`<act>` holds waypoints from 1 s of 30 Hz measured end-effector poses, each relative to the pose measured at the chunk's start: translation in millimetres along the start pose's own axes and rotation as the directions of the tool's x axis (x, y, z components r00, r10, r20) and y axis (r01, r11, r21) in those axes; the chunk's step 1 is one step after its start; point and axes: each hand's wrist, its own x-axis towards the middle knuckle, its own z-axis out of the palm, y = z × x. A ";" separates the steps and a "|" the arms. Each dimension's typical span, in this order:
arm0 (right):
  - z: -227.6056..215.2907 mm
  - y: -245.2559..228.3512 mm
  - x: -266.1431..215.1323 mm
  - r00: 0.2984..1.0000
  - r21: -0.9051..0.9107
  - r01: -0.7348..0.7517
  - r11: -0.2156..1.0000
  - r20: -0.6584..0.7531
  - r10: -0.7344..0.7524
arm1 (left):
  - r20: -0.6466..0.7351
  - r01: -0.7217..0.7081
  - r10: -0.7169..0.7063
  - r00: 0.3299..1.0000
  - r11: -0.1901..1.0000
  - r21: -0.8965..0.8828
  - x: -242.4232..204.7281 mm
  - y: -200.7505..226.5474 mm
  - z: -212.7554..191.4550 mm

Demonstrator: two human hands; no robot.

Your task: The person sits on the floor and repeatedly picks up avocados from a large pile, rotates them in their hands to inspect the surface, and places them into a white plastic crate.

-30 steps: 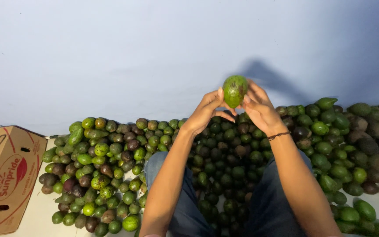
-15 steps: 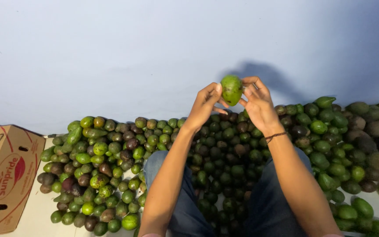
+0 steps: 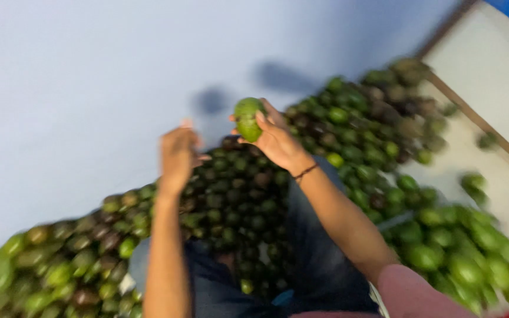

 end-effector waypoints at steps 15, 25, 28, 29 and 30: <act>-110.4 -229.6 -361.3 0.654 -0.813 -0.577 -0.076 -0.405 -0.639 | -0.003 -0.030 0.031 1.000 0.990 0.141 -7.1 72.4 -0.9; -204.4 -181.0 -533.2 0.539 -0.603 -0.770 -0.206 -0.443 -0.716 | -0.075 0.160 -0.166 0.983 0.984 -0.078 11.2 43.8 1.2; -199.2 -176.6 -528.5 0.347 -0.601 -0.795 0.078 -0.557 -0.754 | -0.075 0.157 -0.165 0.983 0.983 -0.099 12.2 39.3 -0.8; -193.0 -176.6 -526.3 0.256 -0.598 -0.762 0.249 -0.631 -0.733 | -0.064 0.164 -0.172 0.983 0.981 -0.105 11.5 38.2 -1.5; -197.2 -177.9 -521.2 0.277 -0.610 -0.754 0.243 -0.630 -0.725 | -0.087 0.160 -0.169 0.982 0.982 -0.103 9.2 46.0 -3.2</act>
